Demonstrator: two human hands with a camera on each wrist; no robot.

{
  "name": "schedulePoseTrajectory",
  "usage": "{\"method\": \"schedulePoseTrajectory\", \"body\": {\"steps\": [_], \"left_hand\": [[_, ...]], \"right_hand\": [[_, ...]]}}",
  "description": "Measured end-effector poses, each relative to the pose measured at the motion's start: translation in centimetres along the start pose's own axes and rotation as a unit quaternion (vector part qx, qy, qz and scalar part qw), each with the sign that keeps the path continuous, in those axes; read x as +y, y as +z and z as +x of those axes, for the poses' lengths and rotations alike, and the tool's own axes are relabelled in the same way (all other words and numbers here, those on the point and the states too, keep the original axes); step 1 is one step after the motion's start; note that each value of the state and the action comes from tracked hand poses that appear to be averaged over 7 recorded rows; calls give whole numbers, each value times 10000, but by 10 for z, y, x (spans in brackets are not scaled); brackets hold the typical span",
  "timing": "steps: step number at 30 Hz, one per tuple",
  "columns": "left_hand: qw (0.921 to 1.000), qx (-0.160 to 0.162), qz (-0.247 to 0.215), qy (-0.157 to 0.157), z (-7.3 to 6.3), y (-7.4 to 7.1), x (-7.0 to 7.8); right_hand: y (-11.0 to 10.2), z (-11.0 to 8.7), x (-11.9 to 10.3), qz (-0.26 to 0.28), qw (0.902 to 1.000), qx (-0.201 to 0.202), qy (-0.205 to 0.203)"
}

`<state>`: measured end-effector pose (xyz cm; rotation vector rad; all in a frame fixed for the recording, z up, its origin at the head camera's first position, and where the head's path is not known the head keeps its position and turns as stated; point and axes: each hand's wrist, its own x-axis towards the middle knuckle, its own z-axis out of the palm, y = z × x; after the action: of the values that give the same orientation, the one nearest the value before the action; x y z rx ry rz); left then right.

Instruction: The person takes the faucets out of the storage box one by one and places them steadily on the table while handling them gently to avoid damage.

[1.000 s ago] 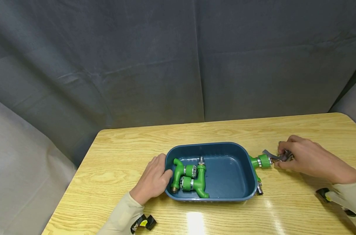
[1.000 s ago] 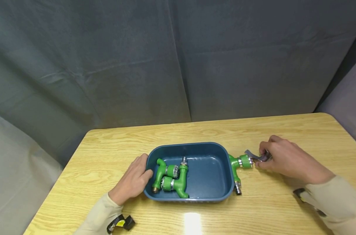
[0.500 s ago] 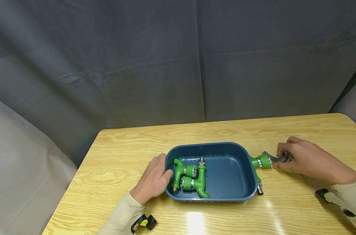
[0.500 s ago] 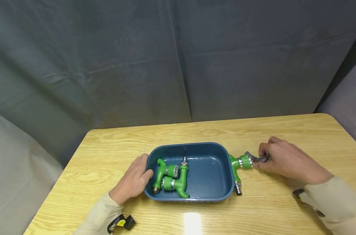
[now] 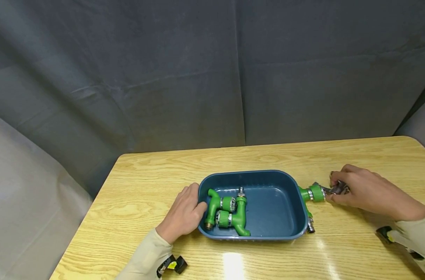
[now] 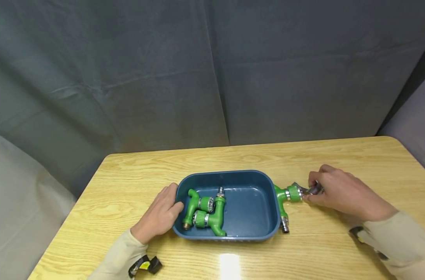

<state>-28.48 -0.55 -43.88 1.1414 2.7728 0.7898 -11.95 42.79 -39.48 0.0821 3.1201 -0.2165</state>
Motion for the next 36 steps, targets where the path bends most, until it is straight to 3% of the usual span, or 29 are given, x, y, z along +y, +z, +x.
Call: {"method": "schedulePoseTrajectory", "body": {"steps": [36], "left_hand": [[10000, 18, 33, 12, 1, 2, 1]], "right_hand": [[5, -1, 4, 116, 9997, -142, 143]]}}
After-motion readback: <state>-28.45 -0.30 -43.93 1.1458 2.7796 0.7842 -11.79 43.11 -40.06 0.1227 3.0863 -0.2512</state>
